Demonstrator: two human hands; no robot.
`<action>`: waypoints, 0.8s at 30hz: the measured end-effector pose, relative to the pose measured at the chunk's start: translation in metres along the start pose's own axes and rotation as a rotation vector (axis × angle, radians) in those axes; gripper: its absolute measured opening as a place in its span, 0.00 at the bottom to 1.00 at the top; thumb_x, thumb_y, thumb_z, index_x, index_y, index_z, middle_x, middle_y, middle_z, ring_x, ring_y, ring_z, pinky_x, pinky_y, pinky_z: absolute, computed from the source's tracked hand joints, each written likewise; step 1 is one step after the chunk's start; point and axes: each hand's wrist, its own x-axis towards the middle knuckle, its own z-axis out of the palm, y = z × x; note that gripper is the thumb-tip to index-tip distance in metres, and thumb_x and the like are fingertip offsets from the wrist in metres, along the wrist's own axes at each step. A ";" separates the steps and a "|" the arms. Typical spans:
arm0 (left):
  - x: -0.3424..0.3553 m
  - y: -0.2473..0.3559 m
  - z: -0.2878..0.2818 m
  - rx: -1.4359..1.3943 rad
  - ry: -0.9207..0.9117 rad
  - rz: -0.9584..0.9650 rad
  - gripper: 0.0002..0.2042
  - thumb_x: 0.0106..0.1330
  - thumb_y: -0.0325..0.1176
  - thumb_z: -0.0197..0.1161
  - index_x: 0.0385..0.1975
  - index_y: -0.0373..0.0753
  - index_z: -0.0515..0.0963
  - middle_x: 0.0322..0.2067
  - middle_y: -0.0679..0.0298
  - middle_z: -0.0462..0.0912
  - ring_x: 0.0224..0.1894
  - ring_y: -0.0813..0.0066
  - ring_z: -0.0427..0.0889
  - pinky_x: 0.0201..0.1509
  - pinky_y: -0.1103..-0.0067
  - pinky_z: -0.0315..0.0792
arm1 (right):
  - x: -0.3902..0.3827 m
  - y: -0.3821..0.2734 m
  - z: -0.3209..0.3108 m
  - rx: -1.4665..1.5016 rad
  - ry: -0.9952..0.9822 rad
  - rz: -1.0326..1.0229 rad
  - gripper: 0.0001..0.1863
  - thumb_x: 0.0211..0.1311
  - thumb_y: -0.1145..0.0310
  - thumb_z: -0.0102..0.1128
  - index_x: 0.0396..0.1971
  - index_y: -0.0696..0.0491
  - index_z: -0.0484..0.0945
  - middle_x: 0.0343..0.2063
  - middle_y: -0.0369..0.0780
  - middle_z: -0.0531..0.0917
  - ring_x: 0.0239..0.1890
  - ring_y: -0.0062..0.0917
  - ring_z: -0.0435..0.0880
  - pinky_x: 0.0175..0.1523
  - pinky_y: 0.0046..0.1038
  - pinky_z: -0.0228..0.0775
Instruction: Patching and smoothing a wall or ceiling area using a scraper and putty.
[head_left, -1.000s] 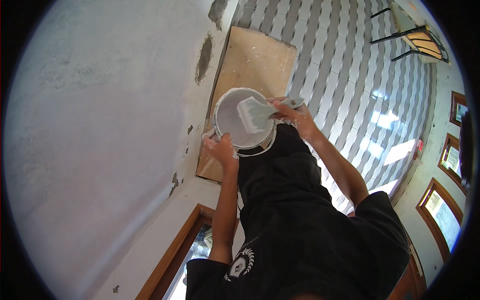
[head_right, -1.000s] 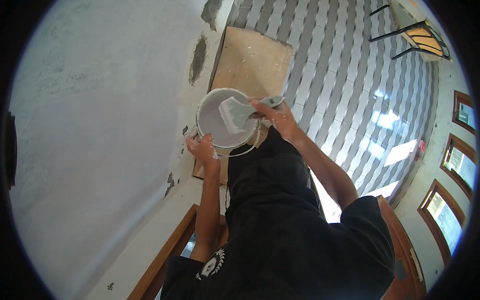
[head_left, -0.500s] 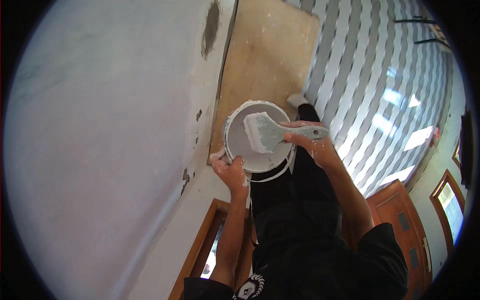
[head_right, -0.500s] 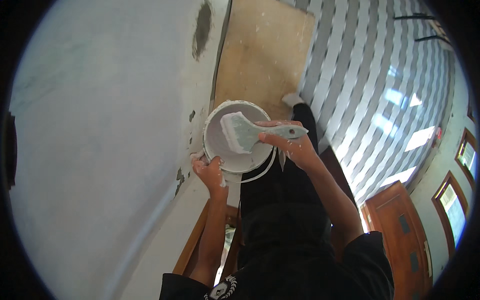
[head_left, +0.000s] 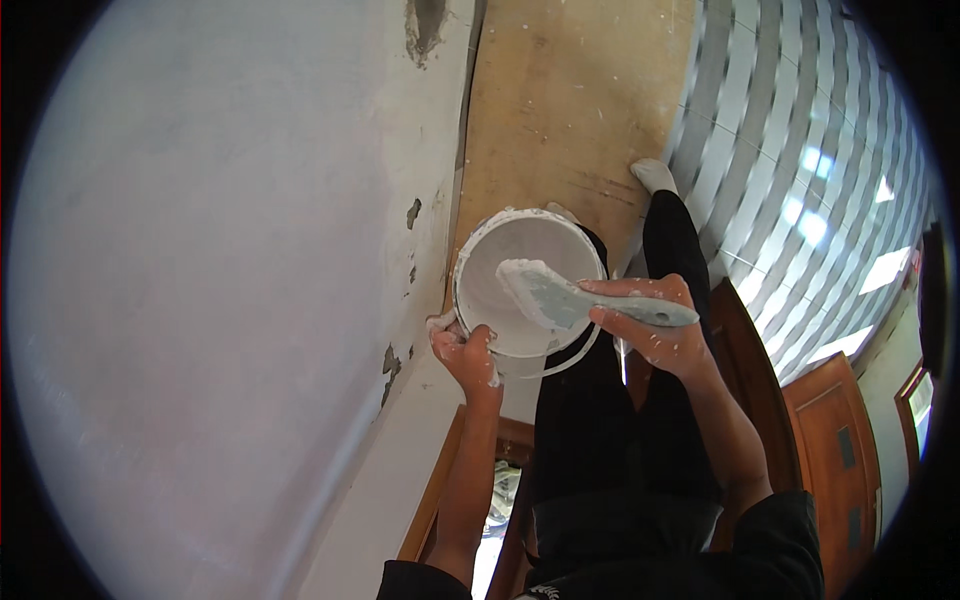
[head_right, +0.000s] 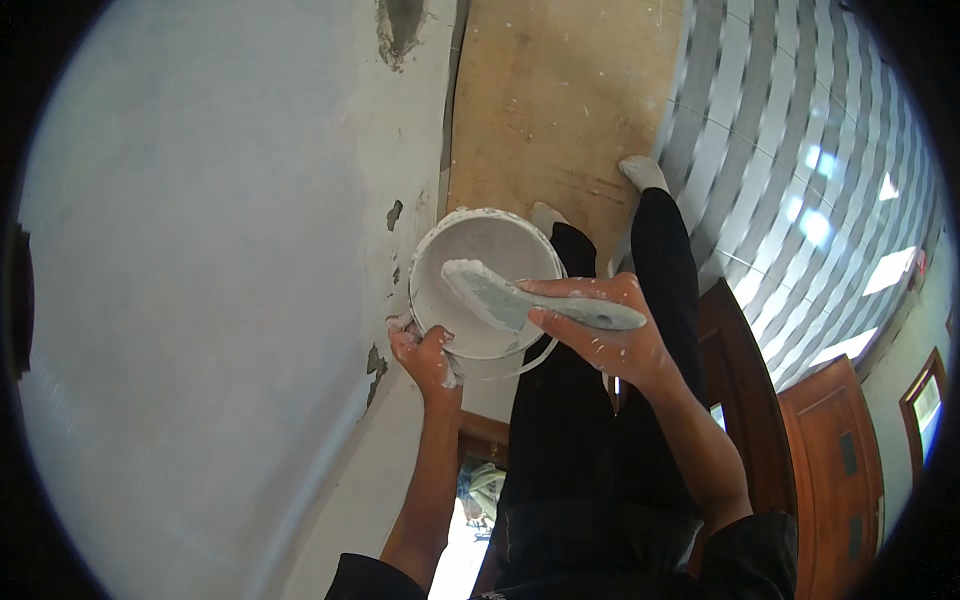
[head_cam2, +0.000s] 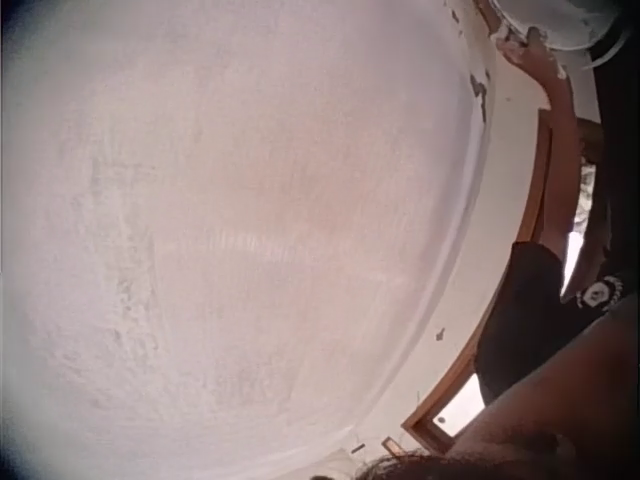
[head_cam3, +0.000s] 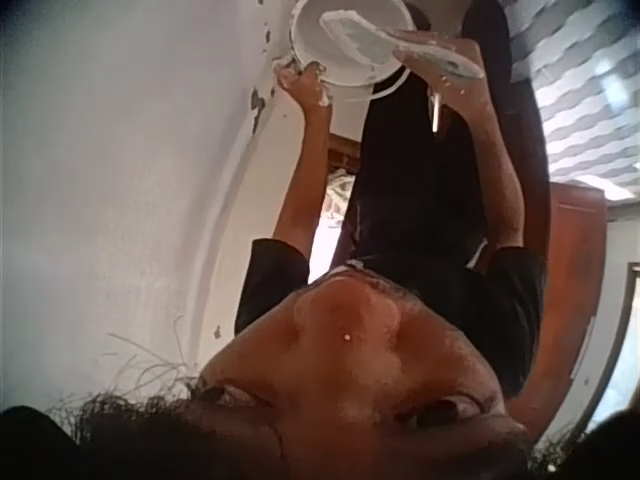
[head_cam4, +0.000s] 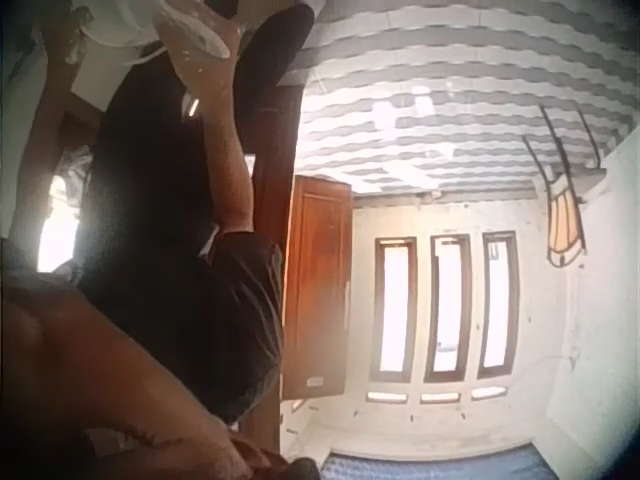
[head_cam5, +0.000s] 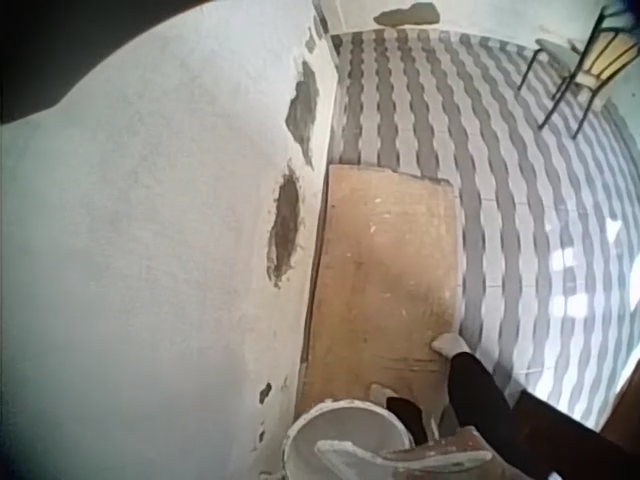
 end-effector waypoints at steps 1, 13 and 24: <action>0.010 -0.002 0.005 -0.056 0.009 -0.006 0.16 0.43 0.14 0.55 0.33 0.33 0.64 0.27 0.60 0.73 0.28 0.76 0.72 0.32 0.82 0.68 | 0.008 0.006 0.002 0.030 0.023 -0.063 0.14 0.57 0.75 0.65 0.45 0.59 0.81 0.30 0.42 0.86 0.29 0.14 0.78 0.36 0.18 0.72; 0.068 -0.014 -0.001 -0.125 0.001 0.216 0.17 0.43 0.12 0.53 0.36 0.34 0.65 0.33 0.59 0.75 0.32 0.74 0.75 0.35 0.82 0.69 | 0.047 0.012 0.021 0.053 0.162 -0.099 0.14 0.57 0.72 0.66 0.43 0.59 0.82 0.34 0.40 0.85 0.36 0.19 0.82 0.47 0.20 0.73; 0.077 -0.030 0.004 0.012 0.027 0.222 0.16 0.43 0.13 0.54 0.33 0.34 0.64 0.30 0.60 0.74 0.29 0.75 0.74 0.32 0.82 0.69 | 0.056 0.036 0.025 0.090 0.222 -0.021 0.14 0.57 0.71 0.66 0.43 0.58 0.83 0.30 0.38 0.85 0.31 0.17 0.81 0.40 0.19 0.73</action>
